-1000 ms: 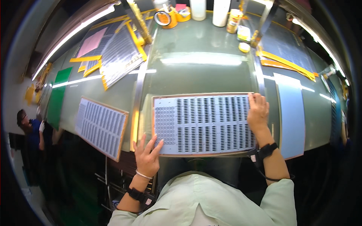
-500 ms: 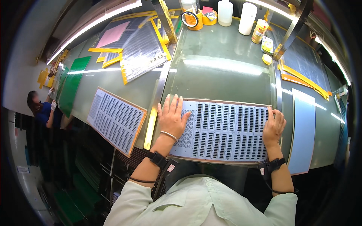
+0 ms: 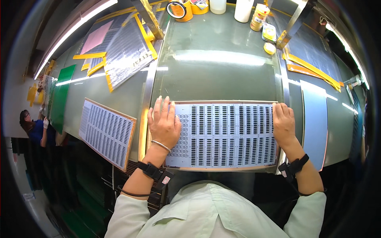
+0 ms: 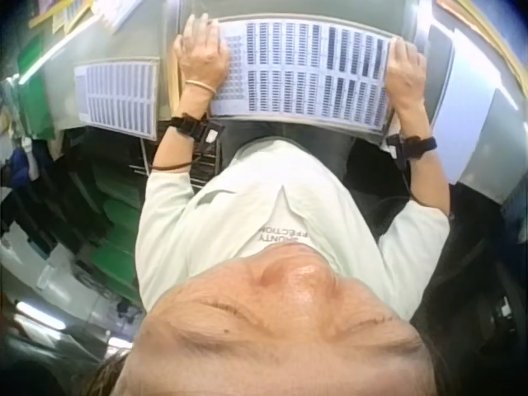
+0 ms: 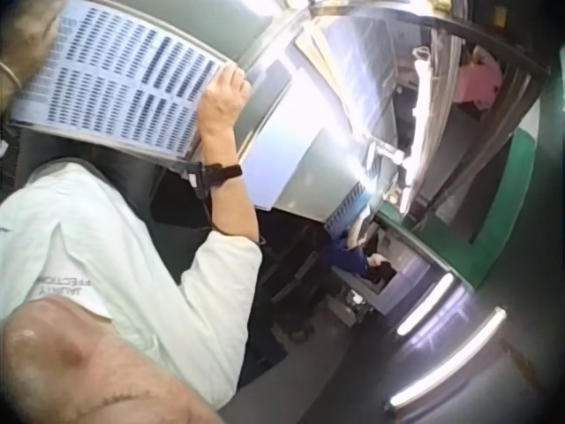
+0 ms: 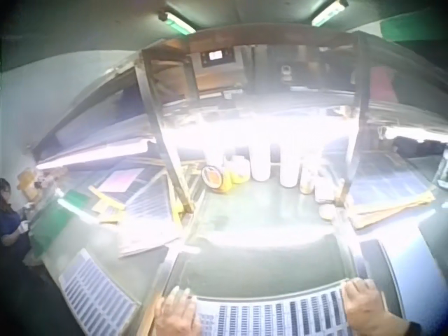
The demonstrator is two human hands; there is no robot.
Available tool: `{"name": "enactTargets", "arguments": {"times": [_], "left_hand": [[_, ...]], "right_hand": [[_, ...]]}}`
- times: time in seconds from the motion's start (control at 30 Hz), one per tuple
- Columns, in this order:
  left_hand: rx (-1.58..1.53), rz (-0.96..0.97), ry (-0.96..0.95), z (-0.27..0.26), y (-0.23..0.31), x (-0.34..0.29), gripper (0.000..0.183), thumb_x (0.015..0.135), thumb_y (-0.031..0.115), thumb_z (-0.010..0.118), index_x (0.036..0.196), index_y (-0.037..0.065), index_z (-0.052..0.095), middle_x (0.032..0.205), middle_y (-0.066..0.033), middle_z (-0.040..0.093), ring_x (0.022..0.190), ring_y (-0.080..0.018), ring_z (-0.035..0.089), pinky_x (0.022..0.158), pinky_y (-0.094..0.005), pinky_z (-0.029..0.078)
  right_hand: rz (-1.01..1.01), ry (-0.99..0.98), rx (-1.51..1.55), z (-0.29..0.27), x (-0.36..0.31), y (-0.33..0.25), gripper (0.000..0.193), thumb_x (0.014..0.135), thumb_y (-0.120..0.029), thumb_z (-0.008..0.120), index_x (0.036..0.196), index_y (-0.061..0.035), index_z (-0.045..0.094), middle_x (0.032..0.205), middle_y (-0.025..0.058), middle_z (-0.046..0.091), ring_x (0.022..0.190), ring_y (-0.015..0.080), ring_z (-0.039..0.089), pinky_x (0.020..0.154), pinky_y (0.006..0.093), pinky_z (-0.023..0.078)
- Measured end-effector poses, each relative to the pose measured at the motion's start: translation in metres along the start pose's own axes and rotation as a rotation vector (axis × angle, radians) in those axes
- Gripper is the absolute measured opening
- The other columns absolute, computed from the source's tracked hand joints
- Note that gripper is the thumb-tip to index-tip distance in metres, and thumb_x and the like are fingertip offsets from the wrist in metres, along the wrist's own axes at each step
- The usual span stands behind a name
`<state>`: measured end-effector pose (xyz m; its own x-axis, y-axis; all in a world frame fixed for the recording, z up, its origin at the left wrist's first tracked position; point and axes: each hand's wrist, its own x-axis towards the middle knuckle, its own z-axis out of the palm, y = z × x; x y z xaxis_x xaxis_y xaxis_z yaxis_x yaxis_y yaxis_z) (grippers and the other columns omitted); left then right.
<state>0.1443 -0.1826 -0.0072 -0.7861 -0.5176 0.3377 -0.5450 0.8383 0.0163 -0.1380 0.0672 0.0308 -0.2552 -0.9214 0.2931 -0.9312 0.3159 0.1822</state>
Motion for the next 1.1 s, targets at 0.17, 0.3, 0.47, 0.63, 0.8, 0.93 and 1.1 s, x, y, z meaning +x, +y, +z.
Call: {"name": "enactTargets", "arguments": {"times": [0.17, 0.3, 0.47, 0.63, 0.8, 0.93, 1.1], "left_hand": [[-0.013, -0.005, -0.023, -0.001, 0.002, -0.003, 0.045, 0.086, 0.022, 0.054, 0.124, -0.001, 0.057, 0.138, -0.0138, 0.05, 0.138, -0.0322, 0.032, 0.11, -0.0512, 0.02], [-0.04, -0.01, -0.021, 0.0, 0.002, -0.003, 0.046, 0.086, 0.024, 0.055, 0.125, -0.001, 0.056, 0.139, -0.0128, 0.05, 0.138, -0.0319, 0.031, 0.111, -0.0517, 0.019], [0.004, 0.001, -0.037, -0.003, -0.001, -0.003, 0.046, 0.086, 0.024, 0.055, 0.125, -0.001, 0.056, 0.138, -0.0128, 0.05, 0.138, -0.0319, 0.031, 0.111, -0.0526, 0.019], [0.102, 0.047, -0.118, -0.013, -0.015, -0.02, 0.051, 0.087, 0.027, 0.054, 0.129, -0.002, 0.051, 0.142, -0.0154, 0.045, 0.139, -0.0332, 0.029, 0.111, -0.054, 0.018], [-0.166, 0.056, -0.385, -0.019, 0.043, -0.021, 0.073, 0.086, 0.036, 0.059, 0.144, 0.001, 0.033, 0.155, -0.0206, 0.02, 0.144, -0.039, 0.015, 0.113, -0.0585, 0.01], [-0.446, 0.413, -0.404, -0.014, 0.156, 0.01, 0.066, 0.086, 0.038, 0.06, 0.142, 0.009, 0.041, 0.152, -0.0117, 0.031, 0.143, -0.0323, 0.022, 0.114, -0.0549, 0.015], [-0.538, 0.481, -0.271, 0.001, 0.205, 0.037, 0.052, 0.08, 0.019, 0.065, 0.129, 0.004, 0.055, 0.143, -0.009, 0.045, 0.136, -0.03, 0.037, 0.109, -0.0502, 0.028]], "right_hand": [[-0.093, 0.01, 0.024, 0.006, 0.0, 0.009, 0.031, 0.074, -0.003, 0.053, 0.101, 0.0124, 0.059, 0.101, 0.0145, 0.056, 0.1, 0.0268, 0.053, 0.085, 0.0365, 0.043], [-0.059, -0.007, 0.068, 0.003, -0.002, 0.01, 0.035, 0.073, -0.001, 0.052, 0.105, 0.0123, 0.057, 0.102, 0.015, 0.056, 0.103, 0.0285, 0.052, 0.088, 0.0371, 0.042], [0.094, 0.026, 0.072, 0.008, -0.021, -0.006, 0.041, 0.08, -0.009, 0.055, 0.117, 0.0068, 0.055, 0.114, 0.0146, 0.053, 0.118, 0.0318, 0.046, 0.1, 0.0451, 0.035], [0.231, -0.105, 0.162, -0.004, -0.05, -0.034, 0.059, 0.087, -0.029, 0.058, 0.134, 0.0032, 0.044, 0.139, 0.0156, 0.042, 0.134, 0.0346, 0.033, 0.112, 0.0523, 0.019], [0.341, -0.177, 0.324, -0.006, -0.068, -0.044, 0.076, 0.088, -0.047, 0.057, 0.14, 0.004, 0.036, 0.149, 0.0175, 0.033, 0.14, 0.0368, 0.024, 0.115, 0.0544, 0.011], [0.391, -0.119, 0.451, -0.01, -0.062, -0.043, 0.079, 0.086, -0.045, 0.06, 0.141, 0.0042, 0.033, 0.147, 0.0195, 0.034, 0.14, 0.0358, 0.026, 0.115, 0.0531, 0.013], [0.409, -0.063, 0.59, -0.008, -0.068, -0.034, 0.064, 0.082, -0.025, 0.066, 0.134, 0.0045, 0.043, 0.14, 0.0213, 0.043, 0.134, 0.0379, 0.036, 0.112, 0.0511, 0.025]]}}
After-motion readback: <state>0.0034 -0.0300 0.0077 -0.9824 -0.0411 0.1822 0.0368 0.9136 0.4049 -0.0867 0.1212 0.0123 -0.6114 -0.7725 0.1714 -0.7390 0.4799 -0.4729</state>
